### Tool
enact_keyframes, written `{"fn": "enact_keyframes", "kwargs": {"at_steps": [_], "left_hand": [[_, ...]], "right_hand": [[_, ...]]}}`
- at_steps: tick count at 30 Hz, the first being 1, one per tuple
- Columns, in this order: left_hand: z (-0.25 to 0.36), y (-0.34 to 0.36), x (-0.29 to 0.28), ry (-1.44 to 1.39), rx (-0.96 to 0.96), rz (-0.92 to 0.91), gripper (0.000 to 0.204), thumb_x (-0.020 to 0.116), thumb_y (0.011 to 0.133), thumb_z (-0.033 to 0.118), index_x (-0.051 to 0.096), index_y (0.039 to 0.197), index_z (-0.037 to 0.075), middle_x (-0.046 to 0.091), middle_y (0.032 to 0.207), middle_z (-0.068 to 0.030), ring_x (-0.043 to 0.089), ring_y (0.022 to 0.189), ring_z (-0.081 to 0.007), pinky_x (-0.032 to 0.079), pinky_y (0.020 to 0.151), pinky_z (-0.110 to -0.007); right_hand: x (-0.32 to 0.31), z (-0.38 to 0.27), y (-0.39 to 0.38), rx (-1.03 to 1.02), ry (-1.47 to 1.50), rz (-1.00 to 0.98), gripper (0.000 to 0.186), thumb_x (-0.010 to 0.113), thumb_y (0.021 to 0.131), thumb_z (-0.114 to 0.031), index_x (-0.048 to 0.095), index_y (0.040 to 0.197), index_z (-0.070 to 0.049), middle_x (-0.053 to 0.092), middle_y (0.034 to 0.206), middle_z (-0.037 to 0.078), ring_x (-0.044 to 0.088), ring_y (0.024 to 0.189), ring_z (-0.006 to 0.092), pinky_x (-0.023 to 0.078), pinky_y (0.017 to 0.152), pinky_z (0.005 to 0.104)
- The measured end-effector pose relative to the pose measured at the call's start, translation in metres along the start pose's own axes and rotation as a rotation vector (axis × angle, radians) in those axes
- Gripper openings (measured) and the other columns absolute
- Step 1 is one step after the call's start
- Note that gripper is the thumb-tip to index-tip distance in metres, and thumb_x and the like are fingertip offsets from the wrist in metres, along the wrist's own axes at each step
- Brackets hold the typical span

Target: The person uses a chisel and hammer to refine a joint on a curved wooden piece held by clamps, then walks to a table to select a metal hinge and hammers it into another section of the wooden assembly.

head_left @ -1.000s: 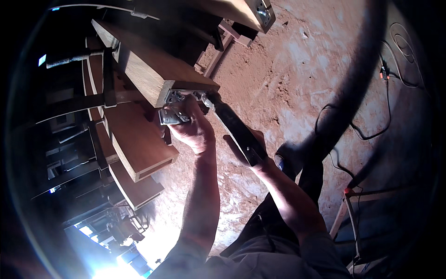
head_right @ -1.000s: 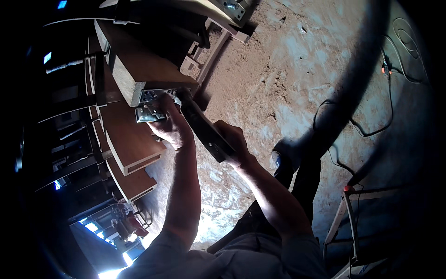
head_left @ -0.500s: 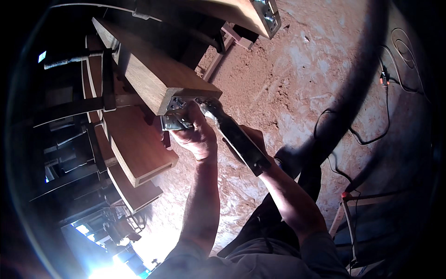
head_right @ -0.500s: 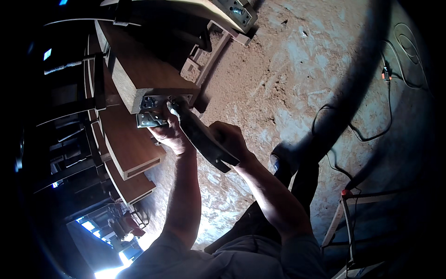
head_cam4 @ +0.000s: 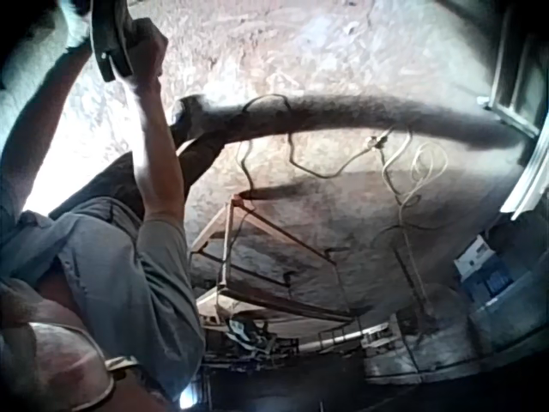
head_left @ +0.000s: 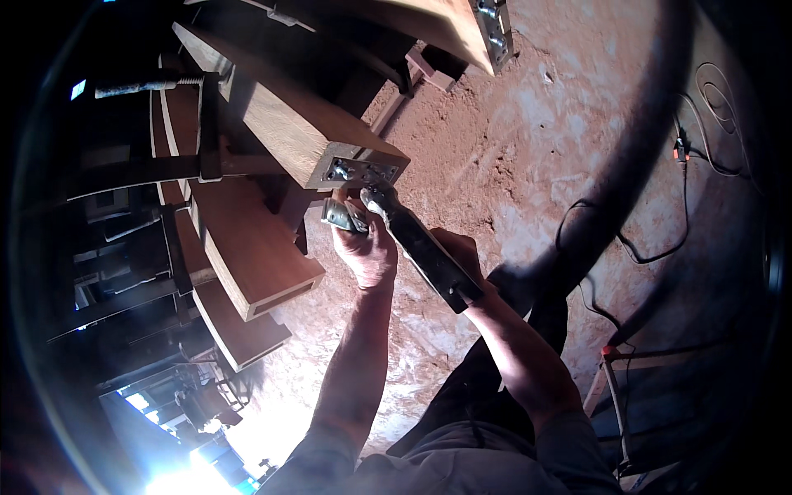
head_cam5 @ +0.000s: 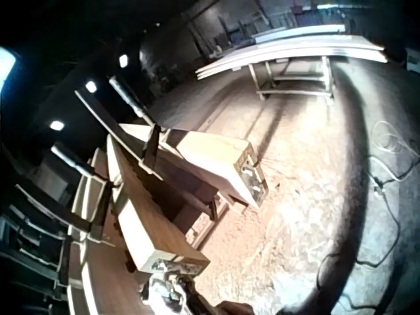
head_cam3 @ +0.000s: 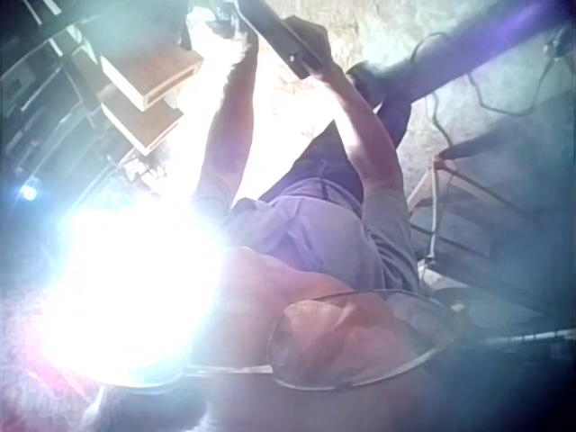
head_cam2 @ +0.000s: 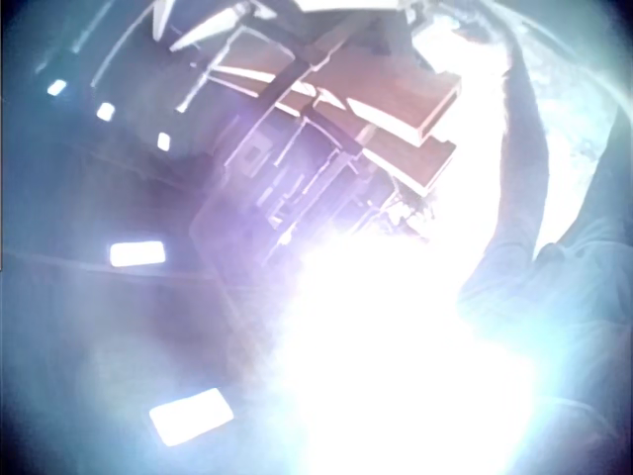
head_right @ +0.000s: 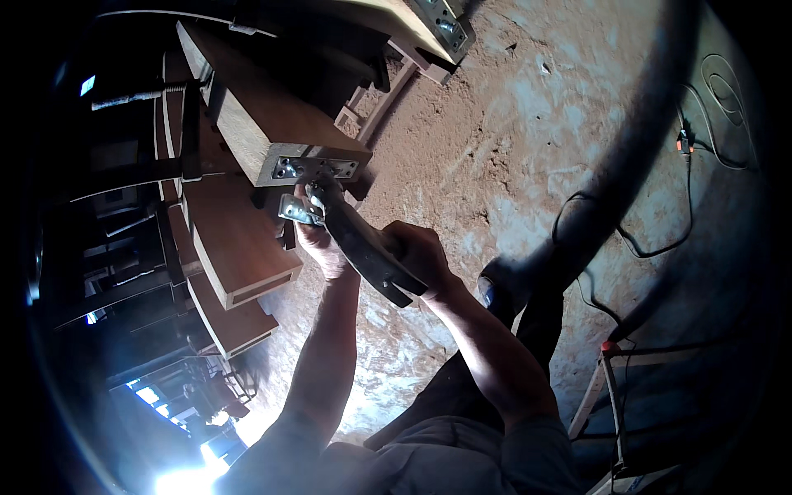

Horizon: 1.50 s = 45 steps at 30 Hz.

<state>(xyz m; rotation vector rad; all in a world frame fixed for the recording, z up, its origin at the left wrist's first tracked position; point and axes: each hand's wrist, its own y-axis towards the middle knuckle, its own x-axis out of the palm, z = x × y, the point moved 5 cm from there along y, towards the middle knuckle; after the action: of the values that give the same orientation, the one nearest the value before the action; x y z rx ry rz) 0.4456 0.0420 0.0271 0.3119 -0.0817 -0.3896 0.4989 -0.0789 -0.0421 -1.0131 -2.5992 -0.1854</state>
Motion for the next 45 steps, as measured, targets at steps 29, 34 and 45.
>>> {"fn": "enact_keyframes", "kwargs": {"at_steps": [29,34,45], "left_hand": [[-0.006,-0.114,-0.128,0.63,-0.512,-0.184,0.031,0.063,0.085,0.005,0.057,0.115,-0.002,0.054,0.064,0.0007,0.049,0.052,-0.0059,0.042,0.049,-0.022],[-0.005,-0.125,-0.143,0.729,-0.503,-0.253,0.029,0.061,0.088,0.007,0.056,0.116,-0.002,0.055,0.062,-0.0007,0.05,0.049,-0.0061,0.042,0.046,-0.022],[-0.003,-0.141,-0.155,0.75,-0.519,-0.323,0.032,0.062,0.086,0.001,0.055,0.117,-0.004,0.053,0.066,0.0013,0.049,0.05,-0.006,0.042,0.046,-0.022]], "right_hand": [[0.034,0.023,0.006,-0.271,-0.195,0.002,0.017,0.066,0.087,-0.015,0.058,0.078,-0.004,0.049,0.059,0.002,0.047,0.053,0.0081,0.038,0.048,0.0284],[0.028,0.031,-0.016,-0.275,-0.121,-0.043,0.011,0.071,0.081,-0.005,0.061,0.083,-0.003,0.054,0.063,0.002,0.051,0.055,0.0091,0.042,0.05,0.0268],[0.018,-0.01,-0.021,-0.333,-0.48,0.086,0.015,0.074,0.082,-0.012,0.064,0.091,-0.004,0.06,0.07,0.008,0.06,0.061,0.0214,0.049,0.056,0.0318]]}}
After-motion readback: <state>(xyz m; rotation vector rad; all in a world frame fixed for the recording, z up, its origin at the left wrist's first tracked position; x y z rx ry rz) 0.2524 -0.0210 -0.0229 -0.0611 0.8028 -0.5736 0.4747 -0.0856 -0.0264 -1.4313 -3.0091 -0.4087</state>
